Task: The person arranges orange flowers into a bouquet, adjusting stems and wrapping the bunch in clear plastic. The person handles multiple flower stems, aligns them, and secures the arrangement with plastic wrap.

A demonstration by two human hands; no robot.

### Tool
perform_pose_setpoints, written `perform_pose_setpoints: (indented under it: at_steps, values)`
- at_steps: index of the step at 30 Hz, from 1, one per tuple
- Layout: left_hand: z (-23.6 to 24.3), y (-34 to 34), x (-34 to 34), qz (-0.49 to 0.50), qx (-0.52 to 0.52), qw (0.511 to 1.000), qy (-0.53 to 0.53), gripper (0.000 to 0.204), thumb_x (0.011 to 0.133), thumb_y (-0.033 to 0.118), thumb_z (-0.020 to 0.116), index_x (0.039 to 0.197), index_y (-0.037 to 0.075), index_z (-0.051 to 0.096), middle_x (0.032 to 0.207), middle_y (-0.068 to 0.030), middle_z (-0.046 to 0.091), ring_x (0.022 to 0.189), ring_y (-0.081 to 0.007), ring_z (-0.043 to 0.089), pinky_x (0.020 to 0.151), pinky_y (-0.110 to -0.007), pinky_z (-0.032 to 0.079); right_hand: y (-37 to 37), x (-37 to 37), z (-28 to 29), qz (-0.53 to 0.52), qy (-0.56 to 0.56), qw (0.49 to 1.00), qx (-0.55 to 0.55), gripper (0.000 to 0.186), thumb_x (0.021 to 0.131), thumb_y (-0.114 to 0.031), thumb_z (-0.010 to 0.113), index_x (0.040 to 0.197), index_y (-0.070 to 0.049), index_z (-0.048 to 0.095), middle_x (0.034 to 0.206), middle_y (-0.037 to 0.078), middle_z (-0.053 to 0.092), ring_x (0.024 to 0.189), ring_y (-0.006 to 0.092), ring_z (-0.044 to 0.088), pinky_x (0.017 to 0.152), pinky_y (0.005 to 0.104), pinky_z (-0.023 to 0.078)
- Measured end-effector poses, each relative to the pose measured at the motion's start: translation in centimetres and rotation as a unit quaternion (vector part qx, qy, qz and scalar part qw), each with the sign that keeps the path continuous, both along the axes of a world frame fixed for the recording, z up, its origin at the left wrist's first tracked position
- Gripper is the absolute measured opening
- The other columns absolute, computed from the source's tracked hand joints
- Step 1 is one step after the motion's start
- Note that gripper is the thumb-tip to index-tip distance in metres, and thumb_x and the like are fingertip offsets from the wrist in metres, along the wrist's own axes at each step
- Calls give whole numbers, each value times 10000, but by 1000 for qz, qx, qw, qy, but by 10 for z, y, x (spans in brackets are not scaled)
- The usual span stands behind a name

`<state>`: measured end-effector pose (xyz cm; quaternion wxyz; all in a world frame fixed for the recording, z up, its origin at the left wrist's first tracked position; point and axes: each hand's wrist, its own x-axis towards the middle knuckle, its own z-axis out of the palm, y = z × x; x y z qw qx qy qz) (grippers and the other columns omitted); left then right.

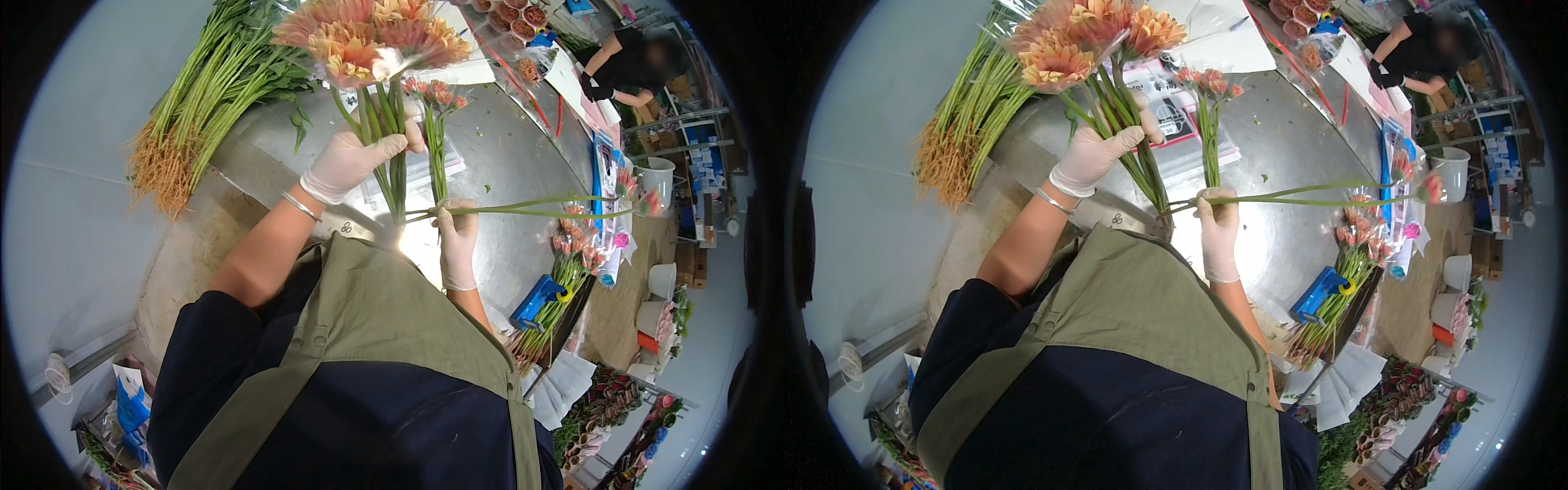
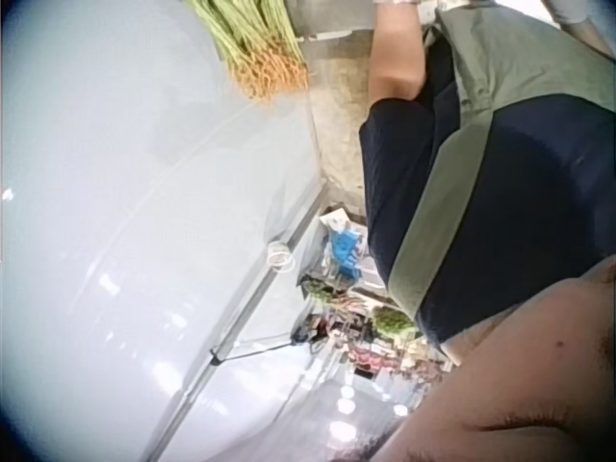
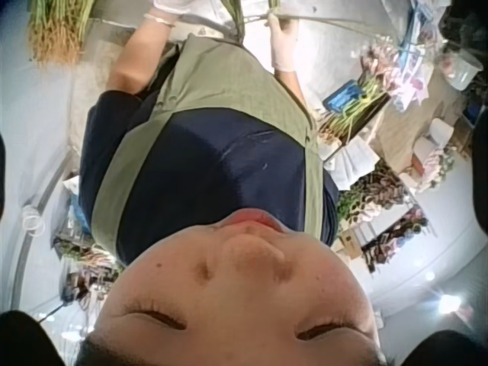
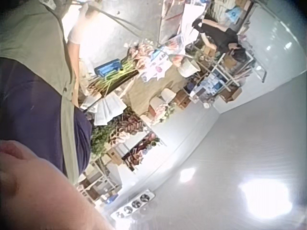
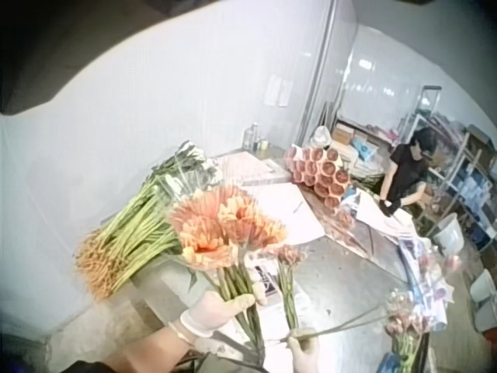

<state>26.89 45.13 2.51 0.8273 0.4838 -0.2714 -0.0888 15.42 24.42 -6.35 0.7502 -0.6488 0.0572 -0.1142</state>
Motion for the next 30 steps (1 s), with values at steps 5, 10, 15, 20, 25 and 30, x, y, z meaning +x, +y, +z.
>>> perform_pose_setpoints:
  at_steps: [5, 10, 15, 20, 25, 30]
  values:
    - [-3, -1, -2, -13, -20, 1000, -18, 307, 930, 66, 603, 1213, 35, 489, 960, -70, 621, 926, -201, 620, 907, -406, 497, 8, 0, -1, 0, 5, 1000, 2, 159, 913, -13, 589, 1022, -64, 484, 956, 63, 569, 837, 138, 567, 711, 261, 481]
    - [0, -10, -12, -8, -19, 1000, -5, 285, 930, 38, 589, 1197, 37, 490, 969, -65, 620, 943, -202, 620, 1003, -453, 457, 12, -6, -32, 29, 39, 974, -221, 131, 886, 22, 593, 992, -31, 537, 907, 53, 603, 780, 122, 581, 704, 258, 497]
    - [7, -19, -15, -12, 12, 1000, -20, 261, 939, 14, 562, 1190, 32, 495, 974, -49, 625, 958, -168, 601, 955, -379, 472, 8, -21, -47, 55, 78, 943, -318, 133, 846, 26, 635, 965, -17, 592, 878, 48, 617, 761, 117, 591, 694, 245, 490]
    - [10, -20, -10, 1, -17, 1000, -7, 264, 948, 36, 557, 1203, -3, 501, 957, -44, 617, 911, -150, 583, 879, -316, 469, -11, -27, -53, 6, 25, 968, -251, 139, 880, 28, 619, 992, -33, 562, 904, 23, 584, 792, 101, 569, 712, 250, 480]
    - [8, -29, -9, 58, -24, 998, 10, 334, 940, 10, 557, 1256, 19, 449, 961, -22, 578, 894, -137, 547, 847, -311, 455, -4, -21, -11, -23, 3, 999, -35, 149, 875, 29, 624, 964, -41, 527, 900, 17, 536, 807, 107, 522, 757, 247, 452]
    - [5, -58, -6, 187, 54, 980, -31, 447, 837, -20, 612, 1213, 33, 376, 974, -22, 452, 817, -119, 482, 773, -271, 449, 2, -17, -8, -26, -13, 998, -49, 154, 874, 62, 594, 967, -44, 532, 904, 24, 531, 817, 104, 521, 759, 240, 447]
